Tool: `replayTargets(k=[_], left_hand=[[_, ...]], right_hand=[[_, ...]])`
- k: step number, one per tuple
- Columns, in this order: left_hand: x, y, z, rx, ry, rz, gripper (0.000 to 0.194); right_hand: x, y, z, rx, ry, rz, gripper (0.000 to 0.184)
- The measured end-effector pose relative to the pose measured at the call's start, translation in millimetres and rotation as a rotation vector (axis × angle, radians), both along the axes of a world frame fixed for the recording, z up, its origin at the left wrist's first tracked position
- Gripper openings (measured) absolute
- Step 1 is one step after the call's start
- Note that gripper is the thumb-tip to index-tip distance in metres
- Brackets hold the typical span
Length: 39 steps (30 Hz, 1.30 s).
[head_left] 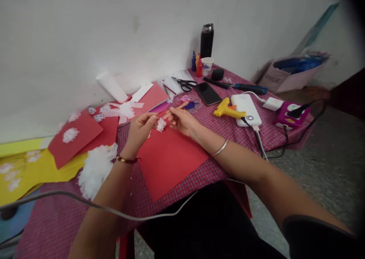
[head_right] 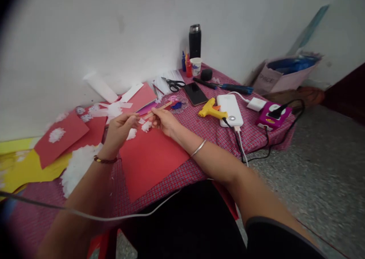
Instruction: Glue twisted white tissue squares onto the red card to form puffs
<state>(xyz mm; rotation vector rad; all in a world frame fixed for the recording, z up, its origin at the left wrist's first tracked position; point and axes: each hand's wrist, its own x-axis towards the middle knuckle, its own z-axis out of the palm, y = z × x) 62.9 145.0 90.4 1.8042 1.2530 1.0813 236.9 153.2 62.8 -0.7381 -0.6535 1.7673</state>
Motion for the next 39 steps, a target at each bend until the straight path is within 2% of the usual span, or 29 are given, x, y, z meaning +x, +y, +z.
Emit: replayTargets(k=[5, 7, 11, 14, 21, 26, 36, 39], left_hand=[[-1, 15, -31.0, 0.136, 0.578, 0.017, 0.03], [3, 17, -37.8, 0.175, 0.682, 0.018, 0.029], [6, 25, -44.4, 0.097, 0.582, 0.061, 0.012], [2, 34, -47.5, 0.029, 0.524, 0.072, 0.018], [-4, 40, -49.6, -0.068, 0.409, 0.086, 0.02], [-3, 40, -49.8, -0.09, 0.382, 0.1, 0.021], [-4, 40, -51.4, -0.119, 0.356, 0.096, 0.023], [-5, 40, -54.3, -0.112, 0.351, 0.083, 0.021]], right_hand=[[8, 14, -12.3, 0.029, -0.175, -0.076, 0.026], [9, 18, -16.4, 0.042, -0.214, -0.094, 0.025], [9, 20, -19.7, 0.046, -0.259, -0.115, 0.026], [6, 20, -20.7, 0.07, -0.314, -0.115, 0.024], [-2, 22, -37.8, 0.363, -0.545, -0.094, 0.018], [-5, 25, -48.9, 0.495, -0.697, -0.094, 0.015], [-9, 19, -46.6, 0.637, -0.867, -0.101, 0.013], [-8, 19, -44.6, 0.601, -0.838, -0.096, 0.013]])
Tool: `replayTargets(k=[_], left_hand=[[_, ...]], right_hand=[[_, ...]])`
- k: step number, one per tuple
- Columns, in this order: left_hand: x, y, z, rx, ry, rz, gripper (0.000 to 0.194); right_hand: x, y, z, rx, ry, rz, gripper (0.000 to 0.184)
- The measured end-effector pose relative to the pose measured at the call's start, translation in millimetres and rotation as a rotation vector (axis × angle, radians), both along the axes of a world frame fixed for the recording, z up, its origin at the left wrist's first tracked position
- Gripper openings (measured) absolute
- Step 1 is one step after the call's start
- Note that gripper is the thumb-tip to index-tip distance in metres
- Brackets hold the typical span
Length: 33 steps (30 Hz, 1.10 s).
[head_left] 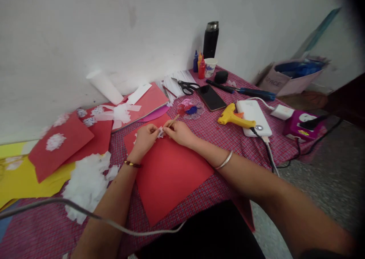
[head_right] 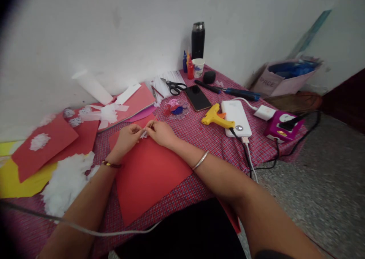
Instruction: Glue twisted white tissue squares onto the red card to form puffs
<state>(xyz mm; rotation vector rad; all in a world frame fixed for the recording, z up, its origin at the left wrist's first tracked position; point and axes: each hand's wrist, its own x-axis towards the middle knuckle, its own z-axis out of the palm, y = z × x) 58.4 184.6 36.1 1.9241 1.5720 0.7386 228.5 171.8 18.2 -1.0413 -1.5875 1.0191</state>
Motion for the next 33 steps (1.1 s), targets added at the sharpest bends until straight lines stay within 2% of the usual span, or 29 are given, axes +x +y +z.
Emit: replayTargets(k=[4, 6, 9, 12, 14, 16, 18, 21, 25, 27, 30, 33], left_hand=[[2, 0, -4.0, 0.027, -0.011, -0.008, 0.019], [2, -2, 2.3, 0.03, -0.022, -0.018, 0.018], [-8, -12, 31.1, 0.093, -0.084, 0.024, 0.02], [-40, -31, 72.2, 0.316, -0.187, 0.114, 0.03], [-70, -49, 92.8, 0.313, -0.042, 0.092, 0.027], [-100, -70, 100.9, 0.252, 0.15, 0.052, 0.022], [-124, -91, 96.4, 0.168, 0.322, -0.009, 0.018], [-144, -114, 74.2, 0.1, 0.523, -0.097, 0.015], [-149, -122, 39.7, 0.117, 0.62, -0.125, 0.021], [-149, -120, 28.5, 0.1, 0.603, -0.093, 0.018], [-149, -117, 24.4, 0.076, 0.535, 0.047, 0.013], [-148, -119, 34.0, 0.105, 0.479, 0.171, 0.021]], right_hand=[[4, 1, 5.7, -0.226, 0.352, -0.066, 0.017], [8, 0, 9.7, -0.323, 0.486, -0.11, 0.017], [12, -1, 14.8, -0.391, 0.539, -0.11, 0.017], [13, -4, 16.7, -0.4, 0.512, -0.1, 0.017], [13, -4, 15.7, -0.391, 0.5, -0.11, 0.017], [14, -3, 13.6, -0.366, 0.481, -0.108, 0.017], [14, -2, 11.2, -0.34, 0.456, -0.082, 0.017], [14, -1, 9.2, -0.324, 0.421, -0.05, 0.017], [14, -3, 10.1, -0.326, 0.399, -0.053, 0.016], [14, -3, 10.8, -0.32, 0.4, -0.062, 0.016], [13, -4, 11.7, -0.309, 0.401, -0.058, 0.016], [12, -5, 14.1, -0.324, 0.406, -0.065, 0.016]])
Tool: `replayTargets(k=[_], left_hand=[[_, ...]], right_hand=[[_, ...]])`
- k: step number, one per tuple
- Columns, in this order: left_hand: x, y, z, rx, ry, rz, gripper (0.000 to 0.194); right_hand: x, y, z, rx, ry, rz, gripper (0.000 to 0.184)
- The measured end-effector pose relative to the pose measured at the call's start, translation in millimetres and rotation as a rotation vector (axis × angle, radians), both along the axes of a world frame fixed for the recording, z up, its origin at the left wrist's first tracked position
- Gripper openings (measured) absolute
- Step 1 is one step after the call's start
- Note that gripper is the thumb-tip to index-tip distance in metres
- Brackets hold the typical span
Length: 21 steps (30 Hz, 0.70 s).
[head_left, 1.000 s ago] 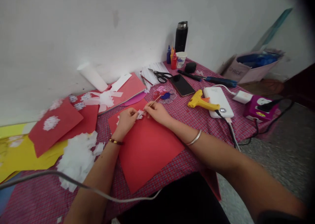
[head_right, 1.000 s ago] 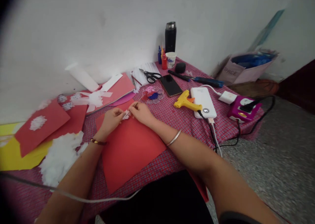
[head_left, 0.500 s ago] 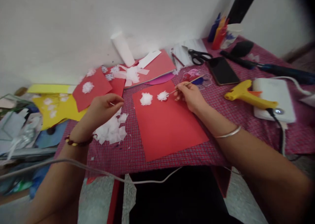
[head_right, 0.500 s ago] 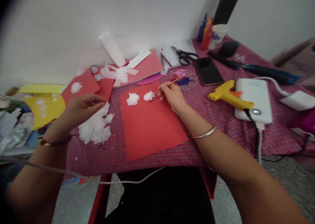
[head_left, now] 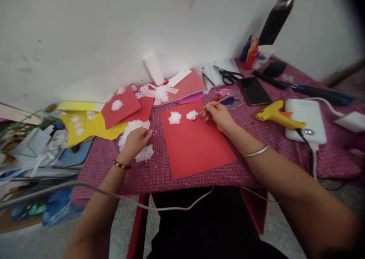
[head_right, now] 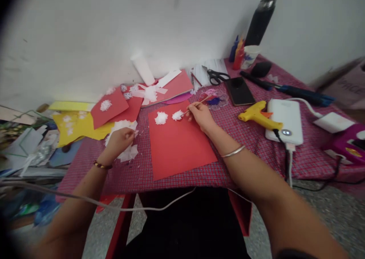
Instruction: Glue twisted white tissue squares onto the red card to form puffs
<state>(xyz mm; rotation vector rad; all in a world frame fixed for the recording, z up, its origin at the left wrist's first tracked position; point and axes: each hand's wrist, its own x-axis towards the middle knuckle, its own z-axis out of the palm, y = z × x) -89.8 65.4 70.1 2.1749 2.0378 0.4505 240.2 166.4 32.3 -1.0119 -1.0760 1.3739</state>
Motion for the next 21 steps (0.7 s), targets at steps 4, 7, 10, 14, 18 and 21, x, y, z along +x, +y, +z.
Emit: replayTargets(k=[4, 7, 10, 14, 18, 21], left_hand=[[2, -8, 18.1, 0.068, -0.091, 0.102, 0.028], [8, -15, 25.5, 0.08, -0.165, 0.189, 0.028], [18, -21, 29.1, 0.059, -0.243, 0.263, 0.028], [37, -22, 34.9, 0.027, -0.347, 0.312, 0.034], [53, -22, 43.8, -0.017, -0.417, 0.311, 0.035], [56, -24, 50.2, -0.031, -0.419, 0.325, 0.03]], right_hand=[[-3, -2, 4.0, -0.047, 0.016, -0.001, 0.012], [-4, -3, 4.1, -0.009, 0.023, 0.011, 0.01], [-5, -2, 0.3, 0.024, 0.041, 0.011, 0.009], [-7, 6, -8.5, 0.05, 0.074, 0.005, 0.007], [-9, 12, -14.8, 0.053, 0.102, -0.01, 0.006], [-10, 12, -16.3, 0.035, 0.097, -0.02, 0.006]])
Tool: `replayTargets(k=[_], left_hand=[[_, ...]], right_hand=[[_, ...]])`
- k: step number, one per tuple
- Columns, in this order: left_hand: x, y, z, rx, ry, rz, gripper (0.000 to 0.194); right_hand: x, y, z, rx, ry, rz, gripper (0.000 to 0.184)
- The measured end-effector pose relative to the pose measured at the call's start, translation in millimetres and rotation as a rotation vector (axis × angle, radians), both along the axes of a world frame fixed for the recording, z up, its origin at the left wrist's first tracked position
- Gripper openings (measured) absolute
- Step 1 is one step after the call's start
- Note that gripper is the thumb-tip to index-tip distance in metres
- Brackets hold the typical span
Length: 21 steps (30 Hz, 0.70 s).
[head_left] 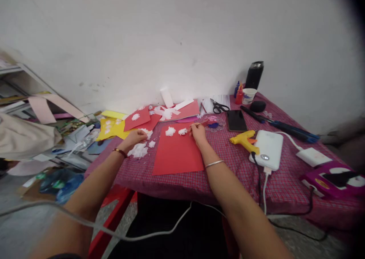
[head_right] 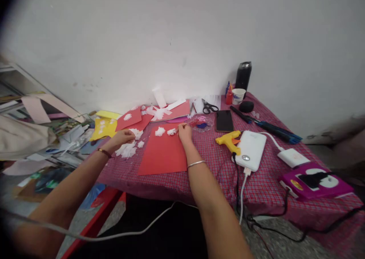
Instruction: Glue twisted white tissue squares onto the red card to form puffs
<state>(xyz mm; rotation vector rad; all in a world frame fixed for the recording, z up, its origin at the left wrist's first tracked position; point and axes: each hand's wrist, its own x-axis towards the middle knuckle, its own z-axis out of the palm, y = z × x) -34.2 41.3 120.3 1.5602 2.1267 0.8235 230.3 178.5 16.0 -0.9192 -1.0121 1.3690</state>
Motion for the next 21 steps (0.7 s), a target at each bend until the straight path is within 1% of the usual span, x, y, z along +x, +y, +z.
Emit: replayTargets(k=[3, 5, 8, 12, 16, 21], left_hand=[[-2, -6, 1.1, -0.018, 0.062, 0.022, 0.023], [-2, -11, -3.3, -0.022, 0.135, 0.032, 0.019], [4, -16, -16.1, -0.007, 0.234, 0.01, 0.019], [16, -15, -35.1, 0.012, 0.294, -0.044, 0.024], [13, -10, -47.9, 0.008, 0.25, -0.027, 0.021], [-5, -5, -58.5, -0.031, 0.061, 0.066, 0.028]], right_hand=[[-1, -2, 0.3, -0.018, -0.021, 0.006, 0.007], [-1, -4, 1.8, -0.029, -0.03, 0.015, 0.007], [1, -7, 6.1, -0.049, -0.028, 0.029, 0.006], [7, -9, 11.7, -0.063, -0.017, 0.036, 0.005], [11, -10, 13.1, -0.06, -0.024, 0.05, 0.006], [8, -8, 11.9, -0.071, -0.04, 0.084, 0.006]])
